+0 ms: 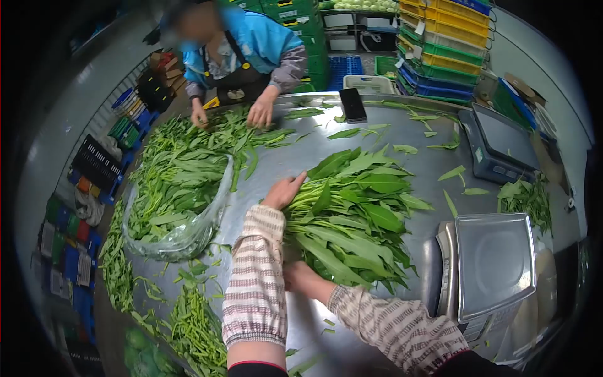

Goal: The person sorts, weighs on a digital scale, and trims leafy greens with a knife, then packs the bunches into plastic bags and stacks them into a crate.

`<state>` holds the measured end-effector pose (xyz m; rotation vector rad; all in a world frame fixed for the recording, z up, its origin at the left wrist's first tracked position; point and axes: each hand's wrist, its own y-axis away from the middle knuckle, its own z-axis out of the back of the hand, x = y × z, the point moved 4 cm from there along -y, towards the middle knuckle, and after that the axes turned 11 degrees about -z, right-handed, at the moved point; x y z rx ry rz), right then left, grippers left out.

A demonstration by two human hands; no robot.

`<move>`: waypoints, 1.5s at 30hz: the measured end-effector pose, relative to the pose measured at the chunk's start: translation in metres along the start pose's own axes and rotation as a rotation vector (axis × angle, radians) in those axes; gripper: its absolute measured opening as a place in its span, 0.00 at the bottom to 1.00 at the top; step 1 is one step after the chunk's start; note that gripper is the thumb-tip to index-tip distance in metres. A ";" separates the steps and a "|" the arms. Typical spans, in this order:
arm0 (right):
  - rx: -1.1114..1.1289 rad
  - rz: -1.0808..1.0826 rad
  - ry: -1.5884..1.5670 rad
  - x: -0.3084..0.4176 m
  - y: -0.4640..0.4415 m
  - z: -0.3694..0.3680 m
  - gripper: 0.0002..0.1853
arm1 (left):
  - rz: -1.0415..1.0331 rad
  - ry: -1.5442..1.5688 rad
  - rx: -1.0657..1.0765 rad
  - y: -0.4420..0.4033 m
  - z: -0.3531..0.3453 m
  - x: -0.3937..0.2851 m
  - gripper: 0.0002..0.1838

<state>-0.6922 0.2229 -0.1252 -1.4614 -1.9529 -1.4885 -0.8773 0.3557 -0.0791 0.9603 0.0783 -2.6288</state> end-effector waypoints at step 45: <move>-0.523 0.293 -0.125 -0.090 0.310 0.070 0.22 | 0.432 1.372 -0.283 0.367 -0.189 -0.205 0.27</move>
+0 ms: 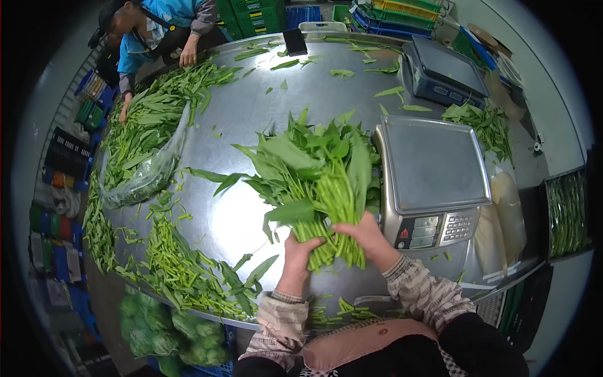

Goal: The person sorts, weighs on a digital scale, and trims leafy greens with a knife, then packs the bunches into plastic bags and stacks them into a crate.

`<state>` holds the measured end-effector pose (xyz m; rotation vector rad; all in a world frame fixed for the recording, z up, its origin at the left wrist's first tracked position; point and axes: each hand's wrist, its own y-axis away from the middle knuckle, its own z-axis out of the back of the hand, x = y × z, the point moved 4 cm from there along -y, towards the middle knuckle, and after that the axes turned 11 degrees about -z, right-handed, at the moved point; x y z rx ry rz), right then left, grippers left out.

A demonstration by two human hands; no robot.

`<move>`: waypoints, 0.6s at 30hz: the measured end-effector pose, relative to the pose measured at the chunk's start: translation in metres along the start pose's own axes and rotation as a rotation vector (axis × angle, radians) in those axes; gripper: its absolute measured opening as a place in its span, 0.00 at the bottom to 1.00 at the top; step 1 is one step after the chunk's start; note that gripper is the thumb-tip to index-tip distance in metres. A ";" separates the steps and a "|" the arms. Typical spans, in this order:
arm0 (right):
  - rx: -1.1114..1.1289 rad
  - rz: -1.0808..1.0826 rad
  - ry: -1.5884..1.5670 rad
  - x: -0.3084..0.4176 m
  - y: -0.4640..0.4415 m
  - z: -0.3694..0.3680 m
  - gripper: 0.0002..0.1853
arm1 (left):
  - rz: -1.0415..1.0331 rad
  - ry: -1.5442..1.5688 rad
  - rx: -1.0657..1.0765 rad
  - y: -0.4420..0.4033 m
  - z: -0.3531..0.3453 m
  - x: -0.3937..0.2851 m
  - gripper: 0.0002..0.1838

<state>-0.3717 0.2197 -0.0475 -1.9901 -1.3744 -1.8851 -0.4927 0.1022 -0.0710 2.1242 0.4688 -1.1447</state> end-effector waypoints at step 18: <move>-0.540 0.292 0.637 -0.044 0.043 0.011 0.31 | -0.085 -0.199 -0.177 -0.003 0.021 0.019 0.32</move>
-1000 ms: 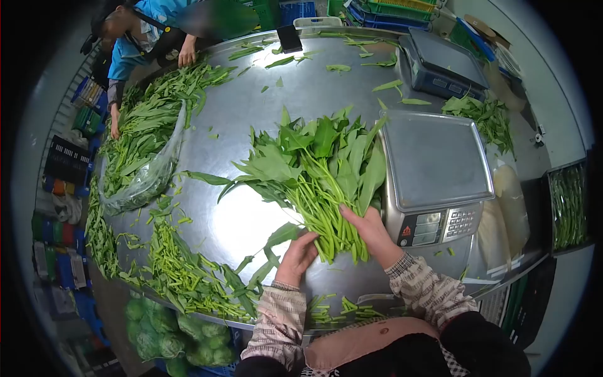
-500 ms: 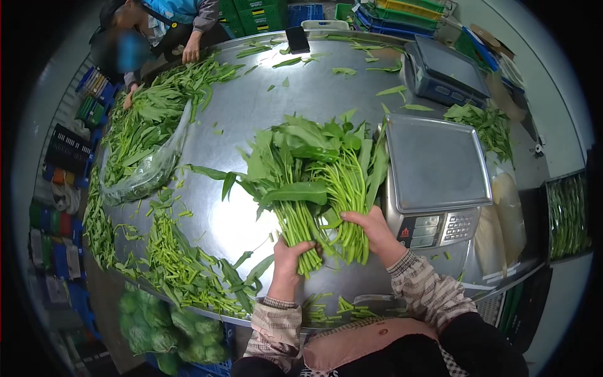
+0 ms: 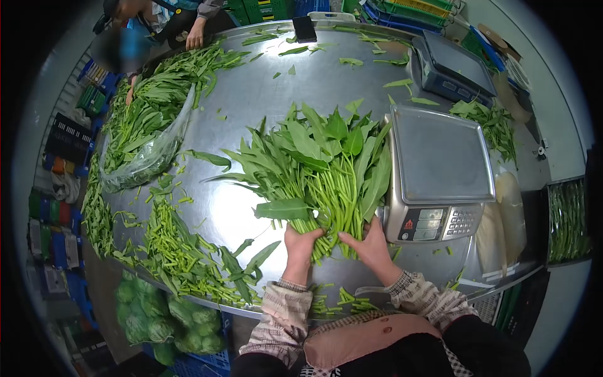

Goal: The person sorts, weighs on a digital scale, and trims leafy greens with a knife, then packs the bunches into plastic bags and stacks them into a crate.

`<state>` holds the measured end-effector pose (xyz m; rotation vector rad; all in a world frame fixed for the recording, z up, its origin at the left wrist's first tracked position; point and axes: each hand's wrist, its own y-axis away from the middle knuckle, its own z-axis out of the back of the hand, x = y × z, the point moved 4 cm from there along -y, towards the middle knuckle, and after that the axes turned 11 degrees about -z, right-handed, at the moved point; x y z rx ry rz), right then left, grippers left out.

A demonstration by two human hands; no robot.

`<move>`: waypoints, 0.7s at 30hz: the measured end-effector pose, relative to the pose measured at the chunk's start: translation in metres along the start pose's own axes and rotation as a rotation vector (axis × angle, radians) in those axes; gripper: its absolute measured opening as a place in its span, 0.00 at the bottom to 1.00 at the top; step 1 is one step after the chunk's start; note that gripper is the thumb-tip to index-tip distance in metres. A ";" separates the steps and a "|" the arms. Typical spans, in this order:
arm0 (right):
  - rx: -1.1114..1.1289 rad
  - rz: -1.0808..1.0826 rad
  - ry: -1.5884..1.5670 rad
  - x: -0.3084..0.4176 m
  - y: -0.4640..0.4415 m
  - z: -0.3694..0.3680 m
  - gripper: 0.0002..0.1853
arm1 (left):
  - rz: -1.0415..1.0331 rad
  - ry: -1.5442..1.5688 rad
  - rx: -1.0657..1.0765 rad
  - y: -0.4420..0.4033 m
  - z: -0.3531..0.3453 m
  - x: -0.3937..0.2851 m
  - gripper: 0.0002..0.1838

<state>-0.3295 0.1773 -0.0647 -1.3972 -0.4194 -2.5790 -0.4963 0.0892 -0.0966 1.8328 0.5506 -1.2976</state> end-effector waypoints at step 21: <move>0.717 0.142 -0.406 0.130 0.023 -0.050 0.45 | -0.628 -0.218 -0.182 0.064 0.021 -0.127 0.33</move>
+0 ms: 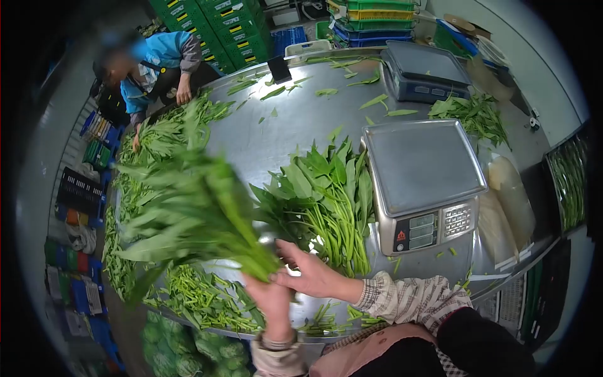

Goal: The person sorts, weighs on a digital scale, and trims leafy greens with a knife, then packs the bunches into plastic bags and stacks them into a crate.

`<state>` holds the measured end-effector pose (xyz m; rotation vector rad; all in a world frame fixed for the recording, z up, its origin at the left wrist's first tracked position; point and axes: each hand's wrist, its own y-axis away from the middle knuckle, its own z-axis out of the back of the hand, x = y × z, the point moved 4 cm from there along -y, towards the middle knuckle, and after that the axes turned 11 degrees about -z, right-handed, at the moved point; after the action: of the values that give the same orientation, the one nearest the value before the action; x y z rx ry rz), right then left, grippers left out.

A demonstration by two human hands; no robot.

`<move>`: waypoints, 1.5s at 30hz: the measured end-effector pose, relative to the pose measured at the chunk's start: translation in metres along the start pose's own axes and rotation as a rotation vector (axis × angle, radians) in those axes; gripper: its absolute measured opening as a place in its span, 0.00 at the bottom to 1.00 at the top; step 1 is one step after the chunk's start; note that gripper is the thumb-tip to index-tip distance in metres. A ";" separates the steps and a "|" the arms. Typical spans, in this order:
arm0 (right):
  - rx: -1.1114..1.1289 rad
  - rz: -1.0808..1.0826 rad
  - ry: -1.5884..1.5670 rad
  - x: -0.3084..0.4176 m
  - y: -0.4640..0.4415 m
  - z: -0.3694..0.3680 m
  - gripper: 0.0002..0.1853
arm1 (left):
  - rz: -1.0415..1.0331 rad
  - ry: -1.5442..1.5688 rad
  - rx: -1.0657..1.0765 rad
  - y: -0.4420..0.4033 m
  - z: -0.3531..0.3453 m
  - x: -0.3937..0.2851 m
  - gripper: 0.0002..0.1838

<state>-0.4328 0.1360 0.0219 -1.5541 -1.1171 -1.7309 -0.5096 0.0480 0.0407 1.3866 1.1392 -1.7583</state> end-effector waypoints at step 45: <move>-0.476 -0.130 0.510 -0.081 0.037 0.108 0.12 | 0.586 0.080 0.132 0.039 -0.090 0.088 0.32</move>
<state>-0.3317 0.1994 -0.0504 -1.1808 -0.5842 -2.4297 -0.4594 0.1157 -0.0611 1.6710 0.5703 -1.3765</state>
